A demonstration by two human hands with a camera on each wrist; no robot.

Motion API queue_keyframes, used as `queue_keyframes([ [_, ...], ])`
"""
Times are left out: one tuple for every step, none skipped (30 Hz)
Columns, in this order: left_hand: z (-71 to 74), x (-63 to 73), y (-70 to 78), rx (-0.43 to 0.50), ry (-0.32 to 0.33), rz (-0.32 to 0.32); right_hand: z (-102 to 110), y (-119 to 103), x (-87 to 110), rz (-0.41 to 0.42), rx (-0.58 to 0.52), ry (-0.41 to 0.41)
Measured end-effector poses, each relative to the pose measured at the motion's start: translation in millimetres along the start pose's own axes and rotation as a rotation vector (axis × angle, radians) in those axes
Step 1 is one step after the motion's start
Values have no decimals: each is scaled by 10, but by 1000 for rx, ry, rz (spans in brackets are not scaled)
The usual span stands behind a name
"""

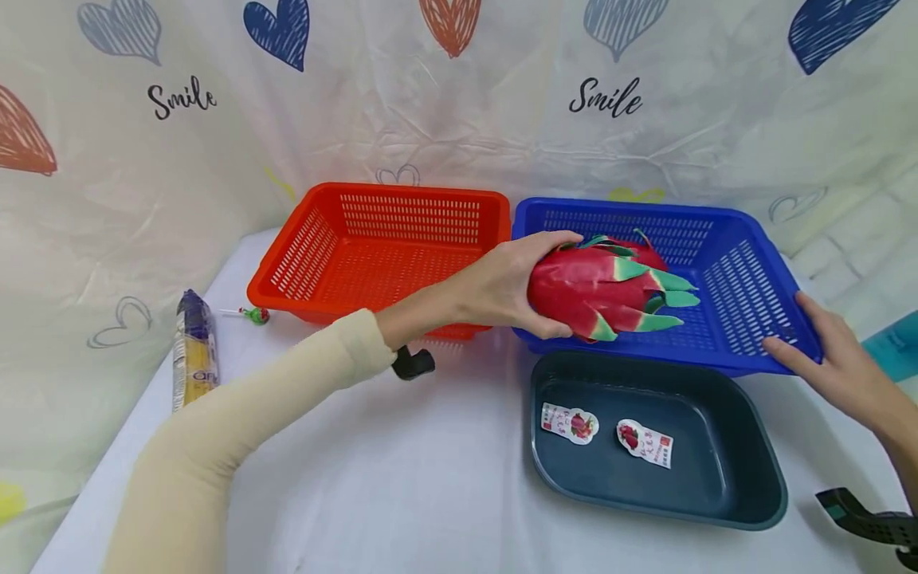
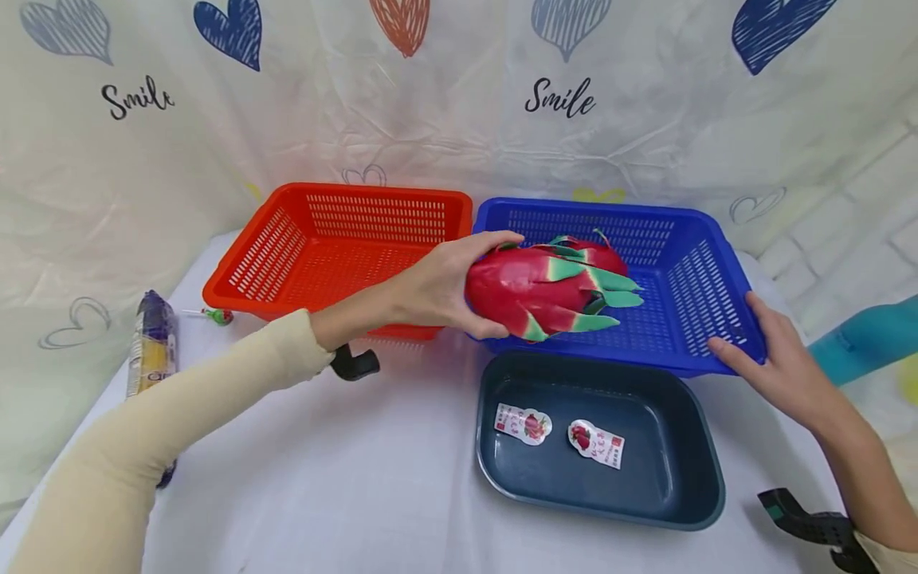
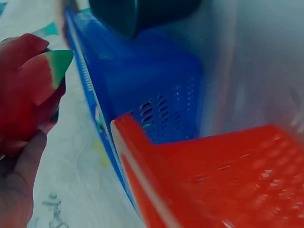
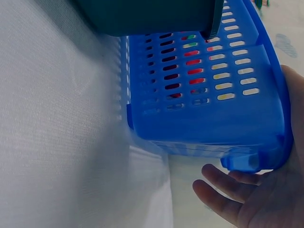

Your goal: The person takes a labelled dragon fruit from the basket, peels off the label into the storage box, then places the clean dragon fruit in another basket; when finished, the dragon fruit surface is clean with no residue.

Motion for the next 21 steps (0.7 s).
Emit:
queue_keyframes([
  [-53,-87,-9,-11,-33,6,-11,73,-14,0,-5,-3],
  [-102,-166,-16,-18,-63,11,-23,153,-28,1,-7,-6],
  [-145,-235,-24,-23,-90,18,-36,248,-45,-2,11,3],
  [-184,-293,-35,-34,-109,21,-39,270,-44,-4,13,3],
  [-216,-342,-47,-41,-123,19,-37,248,-39,-13,20,-1],
  [-246,-381,-64,-44,-139,27,-33,209,-29,-18,22,-4],
  [-271,-416,-78,-54,-152,31,-19,131,-9,-25,23,-5],
  [-297,-442,-93,-57,-166,37,-8,66,5,-19,24,-2],
  [-323,-462,-110,-59,-181,44,5,-10,20,-16,25,2],
  [-350,-475,-127,-63,-197,49,20,-99,36,-11,8,-7],
  [-376,-483,-144,-64,-213,57,30,-161,47,-9,10,-5],
  [-402,-487,-160,-61,-228,63,36,-212,53,-1,-3,-13],
  [-427,-491,-172,-61,-238,61,41,-247,57,10,-17,-20],
  [-447,-493,-184,-61,-246,61,38,-243,51,22,-31,-30],
  [-463,-495,-194,-63,-251,61,29,-183,37,11,-17,-24],
  [-478,-498,-203,-67,-256,60,16,-90,17,5,-3,-19],
  [-492,-502,-212,-73,-260,60,1,30,-8,8,10,-8],
  [-505,-507,-219,-74,-265,60,-15,165,-37,9,16,-1],
  [-517,-513,-225,-77,-271,59,-28,272,-58,7,17,-4],
  [-531,-516,-233,-84,-282,61,-40,383,-77,5,29,6],
  [-548,-517,-242,-88,-297,63,-51,472,-90,2,41,18],
])
Point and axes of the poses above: each hand's wrist, its own x-axis away from the middle knuckle, its own z-axis out of the back of the hand, y = z × x, the point moved 7 cm from there along -x, towards the middle knuckle, and after that the axes turned 8 degrees about y, right-handed, at the moved point
